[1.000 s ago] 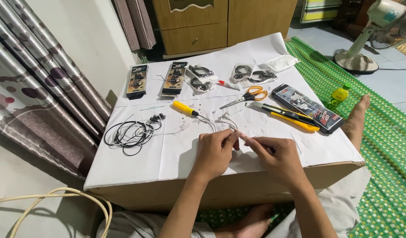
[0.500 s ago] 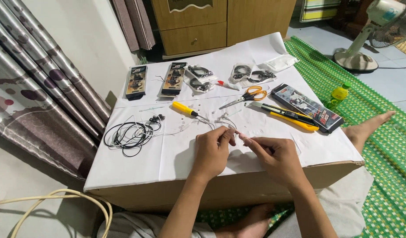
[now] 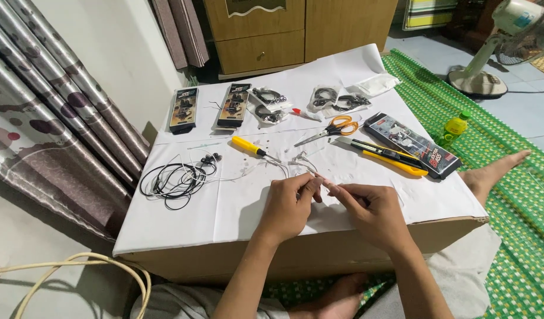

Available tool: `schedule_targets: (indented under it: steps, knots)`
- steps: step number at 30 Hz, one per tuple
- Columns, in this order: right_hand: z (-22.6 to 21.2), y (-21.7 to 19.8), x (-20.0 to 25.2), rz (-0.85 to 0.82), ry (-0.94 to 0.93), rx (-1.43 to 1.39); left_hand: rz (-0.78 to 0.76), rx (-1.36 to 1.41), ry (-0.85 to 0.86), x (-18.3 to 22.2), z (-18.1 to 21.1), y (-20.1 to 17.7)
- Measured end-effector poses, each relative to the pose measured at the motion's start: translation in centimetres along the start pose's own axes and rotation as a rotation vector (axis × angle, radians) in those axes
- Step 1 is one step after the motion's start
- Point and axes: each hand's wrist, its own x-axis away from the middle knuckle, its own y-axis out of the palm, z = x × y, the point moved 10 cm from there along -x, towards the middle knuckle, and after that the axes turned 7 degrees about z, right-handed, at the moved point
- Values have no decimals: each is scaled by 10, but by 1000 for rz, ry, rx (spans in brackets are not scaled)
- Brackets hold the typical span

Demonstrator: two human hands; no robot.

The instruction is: Assembling or repairing earphones by connecting thin wires and internal components using specialized tools

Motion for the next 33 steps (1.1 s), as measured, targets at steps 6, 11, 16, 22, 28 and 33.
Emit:
schedule_targets:
  steps: [6,11,16,22,28,33]
  knots:
    - [0,1,1,4,-3,21,32,-38,-44,0,-5,-3]
    - [-6,2,3,0,-1,12,35,-39,-64,1,-5,-3]
    - [0,1,1,7,-6,14,54,-11,-71,0,-5,-4]
    - [1,2,0,0,-16,24,76,5,-56,0,2,-8]
    - [-5,1,1,0,-17,27,83,1,-84,-1,-8,-5]
    - [-9,3,0,-41,22,11,-45,60,-278,-7,-34,8]
